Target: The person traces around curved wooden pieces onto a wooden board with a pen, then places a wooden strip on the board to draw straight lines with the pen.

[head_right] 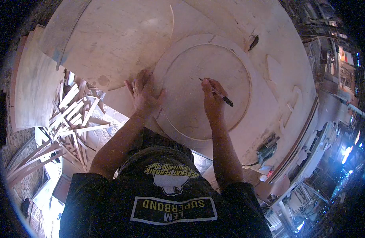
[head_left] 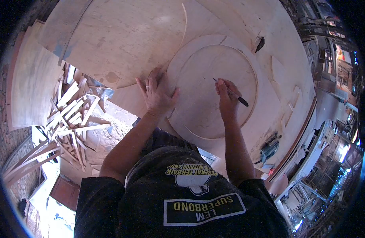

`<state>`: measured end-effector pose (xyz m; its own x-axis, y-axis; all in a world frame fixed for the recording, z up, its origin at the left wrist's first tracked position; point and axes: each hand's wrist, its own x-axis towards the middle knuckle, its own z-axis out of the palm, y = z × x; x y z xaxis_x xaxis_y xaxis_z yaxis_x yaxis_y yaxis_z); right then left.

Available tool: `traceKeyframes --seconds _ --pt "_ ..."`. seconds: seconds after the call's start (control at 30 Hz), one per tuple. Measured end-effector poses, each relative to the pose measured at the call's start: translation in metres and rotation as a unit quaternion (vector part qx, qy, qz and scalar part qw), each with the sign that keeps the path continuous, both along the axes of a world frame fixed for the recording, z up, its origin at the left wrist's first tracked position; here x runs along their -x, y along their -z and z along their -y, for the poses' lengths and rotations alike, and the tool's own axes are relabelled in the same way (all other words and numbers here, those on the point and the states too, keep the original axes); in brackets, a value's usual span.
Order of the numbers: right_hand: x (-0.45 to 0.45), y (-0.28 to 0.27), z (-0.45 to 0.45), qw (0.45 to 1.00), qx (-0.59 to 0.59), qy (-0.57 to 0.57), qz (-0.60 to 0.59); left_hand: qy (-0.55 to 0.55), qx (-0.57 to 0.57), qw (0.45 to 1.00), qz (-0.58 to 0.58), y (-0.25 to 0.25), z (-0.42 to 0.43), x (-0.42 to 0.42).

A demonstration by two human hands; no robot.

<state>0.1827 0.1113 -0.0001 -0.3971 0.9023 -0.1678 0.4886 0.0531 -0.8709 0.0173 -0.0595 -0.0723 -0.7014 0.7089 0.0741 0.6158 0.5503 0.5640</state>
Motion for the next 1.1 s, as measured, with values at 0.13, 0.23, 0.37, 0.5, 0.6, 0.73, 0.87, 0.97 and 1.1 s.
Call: traceKeyframes --seconds 0.13,0.23,0.37,0.5,0.6,0.73,0.87,0.97,1.1 --pt "-0.001 -0.005 0.002 1.0 0.006 -0.004 0.009 0.002 0.006 1.0 0.004 0.0 0.0 0.001" --pt "0.001 -0.01 0.005 1.0 0.008 0.002 0.008 0.003 0.003 1.0 0.007 0.0 0.0 0.001" --pt "0.0 -0.007 0.006 1.0 0.013 0.012 -0.004 0.005 -0.003 1.0 0.002 0.001 0.0 0.0" --pt "0.001 -0.009 0.007 1.0 0.014 0.012 -0.003 0.008 -0.003 1.0 0.003 -0.002 0.001 0.001" --pt "0.002 -0.01 0.008 1.0 0.014 0.015 -0.001 0.018 -0.005 1.0 0.005 -0.001 0.002 0.002" --pt "0.001 -0.007 0.009 1.0 0.012 0.013 -0.006 0.048 -0.001 0.999 0.014 0.0 0.004 -0.001" --pt "-0.001 -0.006 0.004 0.999 -0.021 -0.027 0.014 0.059 0.015 0.998 0.027 -0.003 0.003 -0.008" --pt "0.012 -0.01 0.004 1.0 -0.009 -0.023 -0.012 0.062 -0.019 0.995 0.078 0.009 0.007 -0.023" --pt "0.029 0.008 -0.003 0.998 -0.035 -0.059 -0.012 0.081 -0.019 0.996 0.019 -0.005 0.006 -0.035"
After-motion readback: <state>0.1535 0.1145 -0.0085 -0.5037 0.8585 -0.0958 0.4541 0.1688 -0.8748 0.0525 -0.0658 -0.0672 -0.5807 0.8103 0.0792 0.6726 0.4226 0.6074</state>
